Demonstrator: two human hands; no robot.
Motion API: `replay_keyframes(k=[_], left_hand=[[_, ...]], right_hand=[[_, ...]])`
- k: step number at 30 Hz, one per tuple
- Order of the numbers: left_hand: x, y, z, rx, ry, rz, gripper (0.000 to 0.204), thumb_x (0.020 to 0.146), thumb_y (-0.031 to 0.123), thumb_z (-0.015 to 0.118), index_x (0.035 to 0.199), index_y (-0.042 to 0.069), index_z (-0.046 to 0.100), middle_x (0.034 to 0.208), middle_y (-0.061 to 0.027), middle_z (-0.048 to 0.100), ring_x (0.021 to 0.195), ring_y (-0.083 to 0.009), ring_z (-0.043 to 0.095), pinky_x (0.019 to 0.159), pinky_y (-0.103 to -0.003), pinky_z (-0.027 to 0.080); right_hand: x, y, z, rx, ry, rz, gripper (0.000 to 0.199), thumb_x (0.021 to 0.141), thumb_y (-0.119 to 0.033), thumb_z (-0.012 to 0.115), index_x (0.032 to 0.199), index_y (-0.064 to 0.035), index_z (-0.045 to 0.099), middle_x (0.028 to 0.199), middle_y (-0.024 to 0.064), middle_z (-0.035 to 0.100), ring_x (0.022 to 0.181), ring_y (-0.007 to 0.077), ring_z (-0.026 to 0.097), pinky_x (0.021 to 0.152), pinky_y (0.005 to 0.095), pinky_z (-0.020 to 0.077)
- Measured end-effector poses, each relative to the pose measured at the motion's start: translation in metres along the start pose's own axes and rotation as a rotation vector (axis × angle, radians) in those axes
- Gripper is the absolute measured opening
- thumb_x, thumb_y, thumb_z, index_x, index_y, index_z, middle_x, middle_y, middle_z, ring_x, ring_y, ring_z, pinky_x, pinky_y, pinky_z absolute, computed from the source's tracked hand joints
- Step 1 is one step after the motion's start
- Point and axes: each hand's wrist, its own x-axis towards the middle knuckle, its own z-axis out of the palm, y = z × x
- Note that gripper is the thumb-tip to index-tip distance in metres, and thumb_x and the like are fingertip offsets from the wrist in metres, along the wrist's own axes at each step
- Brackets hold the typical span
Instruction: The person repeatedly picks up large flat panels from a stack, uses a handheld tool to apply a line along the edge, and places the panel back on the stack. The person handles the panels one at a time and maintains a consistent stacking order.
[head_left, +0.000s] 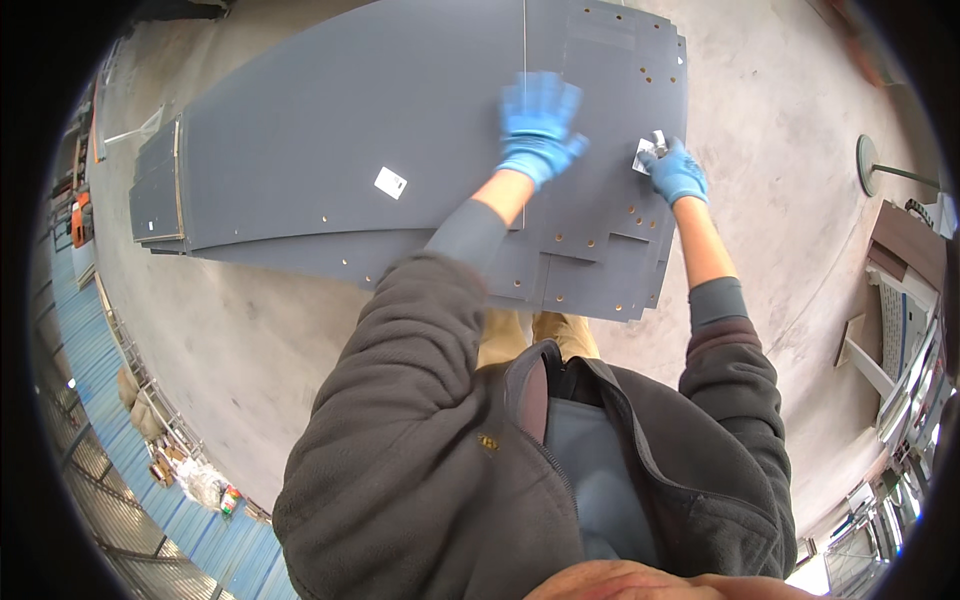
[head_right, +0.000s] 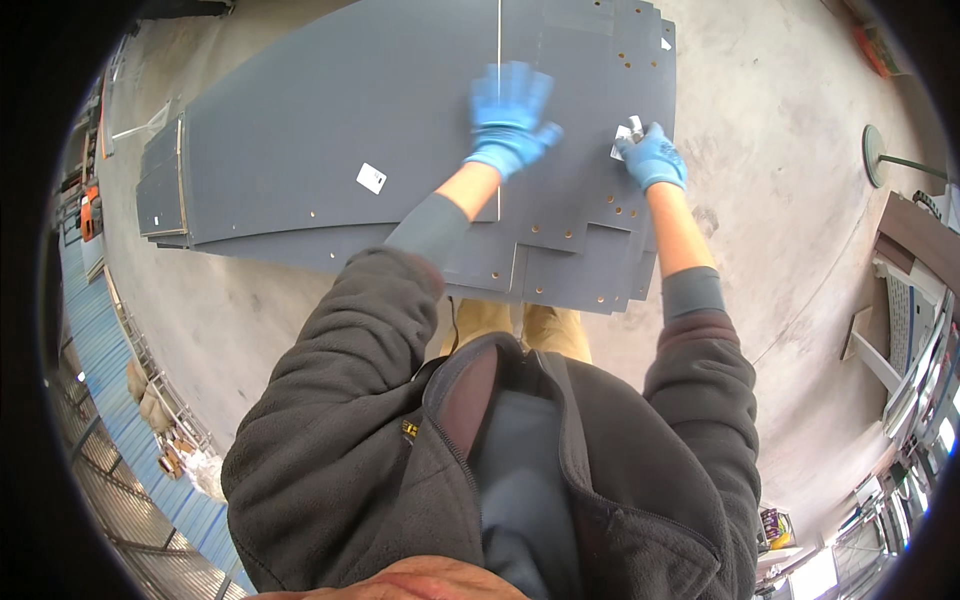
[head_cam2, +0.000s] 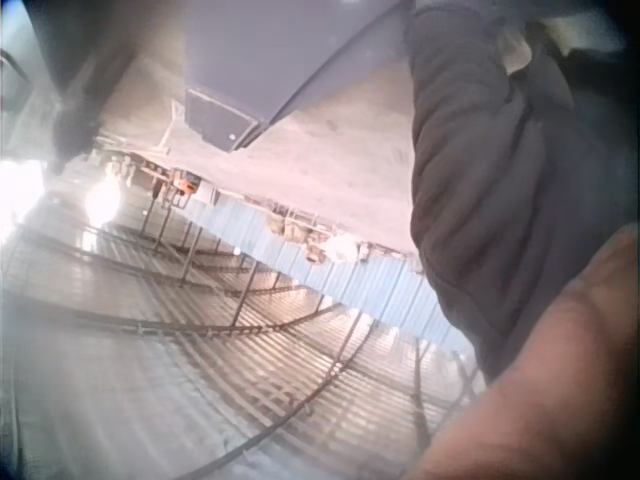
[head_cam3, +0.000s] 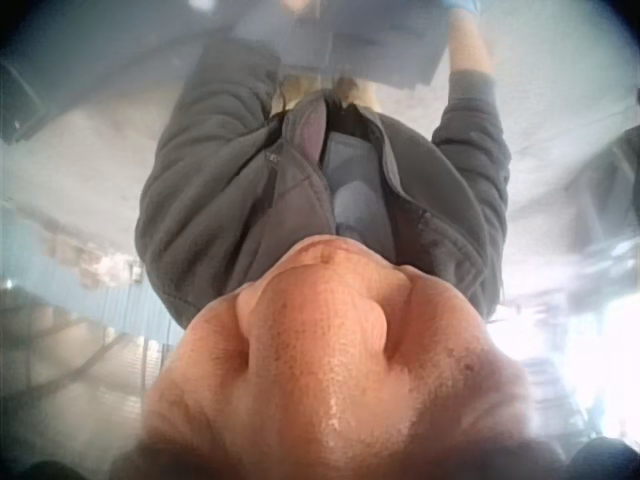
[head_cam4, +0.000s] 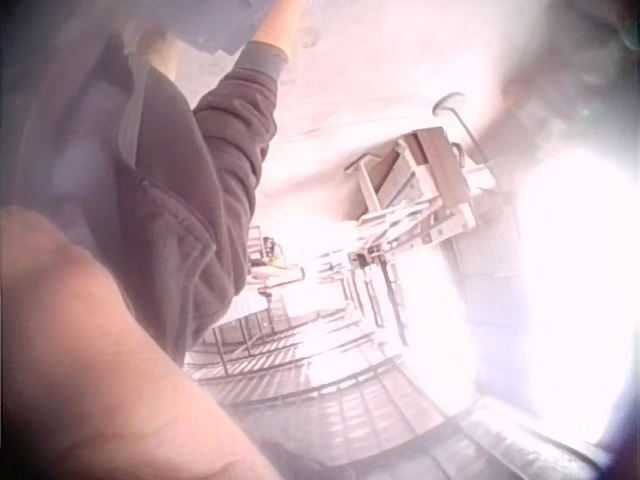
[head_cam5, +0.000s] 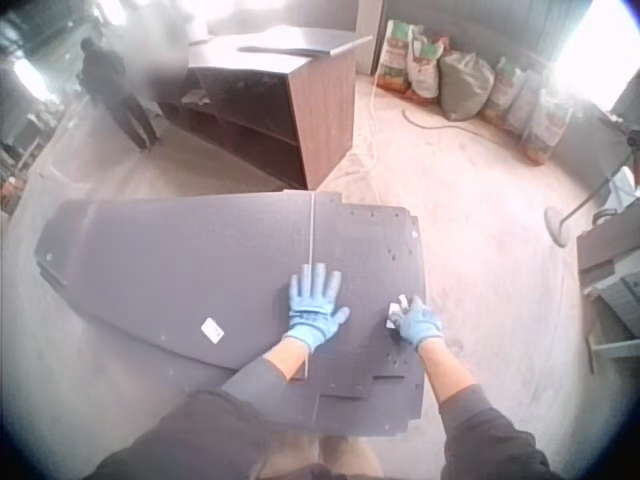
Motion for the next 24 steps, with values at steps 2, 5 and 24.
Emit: replay_keyframes(k=[2,5,24], left_hand=[[-0.016,-0.042,0.007,0.196,0.072,-0.332,0.095,0.093,0.062,0.063,0.169,0.014,0.032,0.176,-0.0245,0.019,0.162,-0.0520,0.007,0.127,-0.071,0.006],[-0.041,-0.055,0.023,0.086,0.140,-0.304,0.088,0.101,0.064,0.052,0.169,0.012,0.032,0.176,-0.0232,0.022,0.162,-0.0511,0.010,0.129,-0.067,0.004],[-0.147,-0.031,-0.017,-0.165,0.071,-0.315,0.097,0.092,0.042,0.074,0.169,0.008,0.028,0.176,-0.0186,0.021,0.163,-0.0464,0.012,0.132,-0.064,0.006]], right_hand=[[0.002,-0.004,0.014,-0.078,-0.102,-0.016,0.070,0.092,-0.054,0.076,0.142,-0.0096,0.055,0.126,0.0241,0.071,0.120,0.0373,0.071,0.101,0.0489,0.0556],[0.002,0.003,0.024,-0.204,-0.138,-0.085,0.082,0.092,-0.057,0.076,0.154,-0.0133,0.046,0.134,0.0271,0.064,0.120,0.0438,0.069,0.101,0.0508,0.0562],[-0.061,-0.132,-0.035,-0.146,-0.688,-0.033,0.056,0.100,-0.049,0.067,0.141,-0.0102,0.068,0.110,0.0170,0.079,0.096,0.0313,0.077,0.079,0.0407,0.0593]])
